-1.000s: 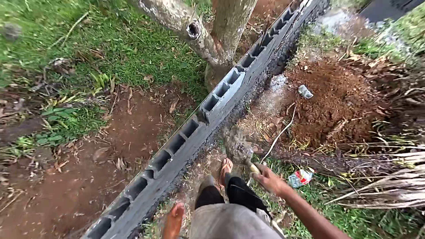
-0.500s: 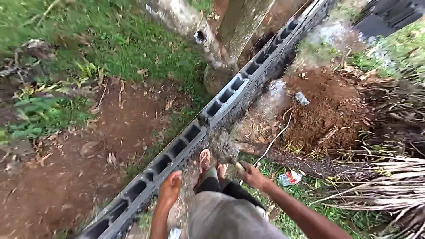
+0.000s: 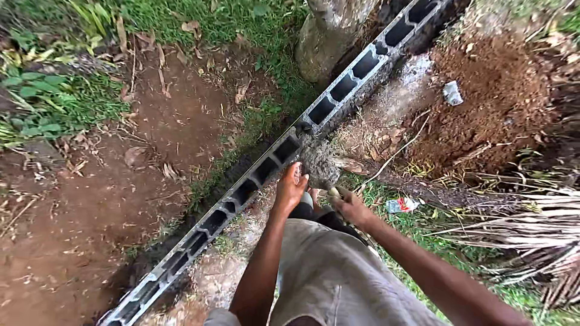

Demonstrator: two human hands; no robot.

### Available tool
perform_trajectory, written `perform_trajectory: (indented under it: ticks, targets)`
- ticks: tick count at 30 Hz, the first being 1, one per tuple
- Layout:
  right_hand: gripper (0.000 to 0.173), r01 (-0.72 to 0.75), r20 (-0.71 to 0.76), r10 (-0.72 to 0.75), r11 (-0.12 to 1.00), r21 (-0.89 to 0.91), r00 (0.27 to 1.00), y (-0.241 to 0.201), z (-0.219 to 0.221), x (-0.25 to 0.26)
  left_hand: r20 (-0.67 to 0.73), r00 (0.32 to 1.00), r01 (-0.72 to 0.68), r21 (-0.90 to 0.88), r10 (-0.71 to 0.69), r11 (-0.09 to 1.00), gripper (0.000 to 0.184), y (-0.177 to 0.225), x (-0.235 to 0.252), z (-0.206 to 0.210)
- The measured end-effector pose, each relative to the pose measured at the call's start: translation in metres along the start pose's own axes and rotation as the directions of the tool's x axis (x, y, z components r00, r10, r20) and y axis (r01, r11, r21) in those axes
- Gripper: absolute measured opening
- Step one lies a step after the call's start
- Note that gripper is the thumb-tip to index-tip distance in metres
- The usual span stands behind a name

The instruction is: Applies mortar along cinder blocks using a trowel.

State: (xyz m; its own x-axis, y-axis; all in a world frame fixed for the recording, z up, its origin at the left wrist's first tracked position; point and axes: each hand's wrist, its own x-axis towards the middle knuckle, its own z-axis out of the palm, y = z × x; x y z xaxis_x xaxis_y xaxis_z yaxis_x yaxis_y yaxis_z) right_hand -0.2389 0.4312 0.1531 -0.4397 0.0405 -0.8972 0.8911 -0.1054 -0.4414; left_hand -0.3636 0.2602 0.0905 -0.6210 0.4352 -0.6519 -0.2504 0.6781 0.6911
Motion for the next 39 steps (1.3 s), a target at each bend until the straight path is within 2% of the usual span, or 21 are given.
perform_trajectory:
  ticks: [5, 13, 20, 28, 32, 36, 39]
  targets:
    - [0.035, -0.094, -0.002, 0.094, 0.995, 0.027, 0.996, -0.03, 0.013, 0.006, -0.019, 0.998, -0.058, 0.09, 0.06, 0.994, 0.072, 0.013, 0.022, -0.005]
    - [0.03, -0.235, -0.004, 0.235, 0.97, 0.069, 0.972, -0.089, 0.026, 0.02, 0.011, 0.992, -0.127, 0.192, 0.128, 0.973, 0.078, 0.02, 0.053, -0.024]
    - [0.032, -0.296, -0.009, 0.298, 0.952, 0.077, 0.955, -0.128, 0.027, 0.028, 0.025, 0.983, -0.184, 0.294, 0.185, 0.938, 0.072, 0.021, 0.067, -0.035]
    - [0.035, -0.391, 0.017, 0.396, 0.898, 0.202, 0.918, -0.155, 0.019, 0.034, 0.045, 0.99, -0.137, 0.26, 0.13, 0.956, 0.064, 0.023, 0.097, -0.04]
    - [0.037, -0.437, 0.037, 0.439, 0.878, 0.196, 0.898, -0.16, 0.013, 0.042, 0.051, 0.989, -0.149, 0.227, 0.141, 0.963, 0.059, 0.02, 0.097, -0.043]
    - [0.036, -0.45, 0.023, 0.454, 0.875, 0.179, 0.891, -0.163, 0.009, 0.05, 0.041, 0.995, -0.099, 0.232, 0.092, 0.968, 0.054, 0.014, 0.123, -0.038]
    - [0.038, -0.461, 0.006, 0.467, 0.87, 0.174, 0.884, -0.168, 0.005, 0.051, 0.057, 0.993, -0.111, 0.234, 0.1, 0.966, 0.053, 0.011, 0.129, -0.035]
